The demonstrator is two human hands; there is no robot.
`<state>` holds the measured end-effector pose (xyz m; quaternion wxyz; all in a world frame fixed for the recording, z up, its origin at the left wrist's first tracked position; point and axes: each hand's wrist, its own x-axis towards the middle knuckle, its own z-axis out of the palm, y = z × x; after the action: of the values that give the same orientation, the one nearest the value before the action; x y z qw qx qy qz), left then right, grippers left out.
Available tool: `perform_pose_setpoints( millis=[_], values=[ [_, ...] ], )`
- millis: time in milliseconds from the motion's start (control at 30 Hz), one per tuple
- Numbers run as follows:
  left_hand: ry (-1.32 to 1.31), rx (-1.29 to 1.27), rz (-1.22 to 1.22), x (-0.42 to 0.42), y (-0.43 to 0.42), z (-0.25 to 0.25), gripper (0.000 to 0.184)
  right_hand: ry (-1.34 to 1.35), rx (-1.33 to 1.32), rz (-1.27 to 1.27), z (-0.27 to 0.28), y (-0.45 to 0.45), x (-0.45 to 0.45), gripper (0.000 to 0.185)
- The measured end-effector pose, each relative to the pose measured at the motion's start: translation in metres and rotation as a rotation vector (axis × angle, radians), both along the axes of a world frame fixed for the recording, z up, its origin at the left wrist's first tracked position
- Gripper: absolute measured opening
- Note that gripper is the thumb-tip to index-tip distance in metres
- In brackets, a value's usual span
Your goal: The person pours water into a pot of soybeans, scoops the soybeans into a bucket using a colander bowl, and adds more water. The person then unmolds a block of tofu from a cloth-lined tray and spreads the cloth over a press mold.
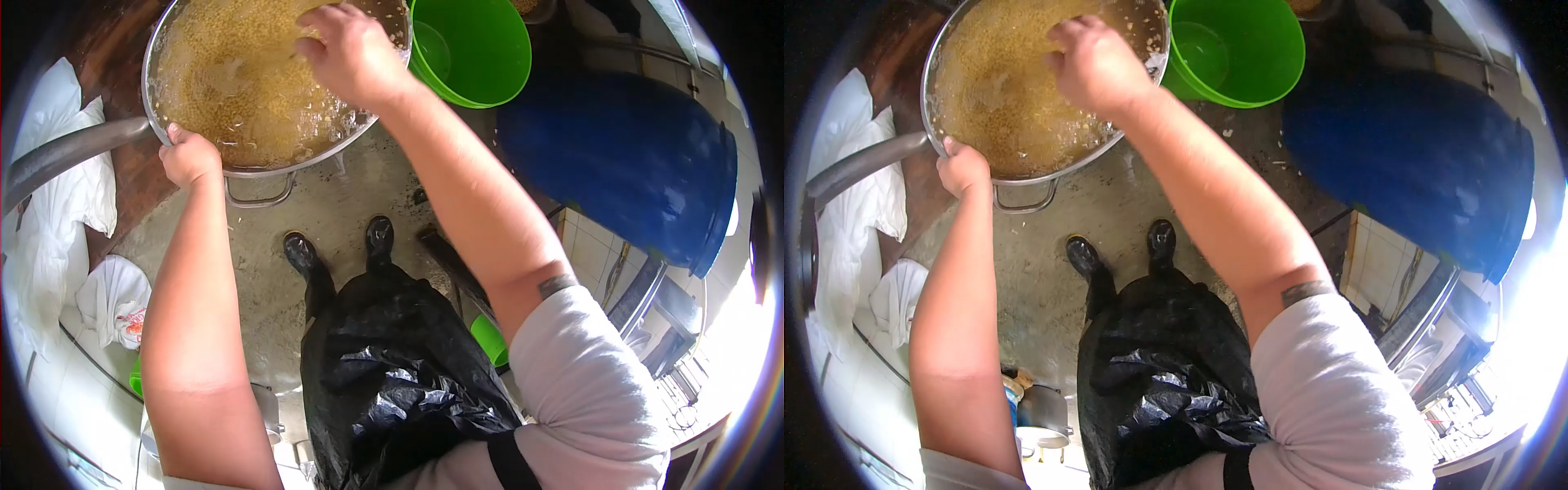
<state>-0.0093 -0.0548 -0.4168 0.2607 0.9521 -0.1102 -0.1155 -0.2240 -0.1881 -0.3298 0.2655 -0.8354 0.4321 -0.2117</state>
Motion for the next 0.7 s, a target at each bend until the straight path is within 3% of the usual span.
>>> perform_pose_setpoints(
  millis=[167,300,433,533,700],
  values=[
    [0.017,-0.045,0.031,-0.003,-0.001,0.005,0.063,-0.063,-0.152,-0.17,-0.006,0.034,-0.028,0.016],
    [0.07,-0.041,0.061,-0.005,-0.002,0.011,0.062,0.243,-0.092,-0.341,-0.021,0.027,-0.076,0.048],
    [0.079,-0.044,0.046,-0.005,-0.002,0.012,0.064,0.225,0.034,-0.393,-0.028,0.027,-0.084,0.055],
    [0.076,-0.058,0.044,-0.006,-0.002,0.014,0.063,0.258,0.088,-0.38,-0.04,0.025,-0.082,0.051],
    [0.082,-0.056,0.043,-0.009,-0.002,0.016,0.063,0.256,-0.044,-0.35,-0.059,0.019,-0.086,0.03]
  ],
)
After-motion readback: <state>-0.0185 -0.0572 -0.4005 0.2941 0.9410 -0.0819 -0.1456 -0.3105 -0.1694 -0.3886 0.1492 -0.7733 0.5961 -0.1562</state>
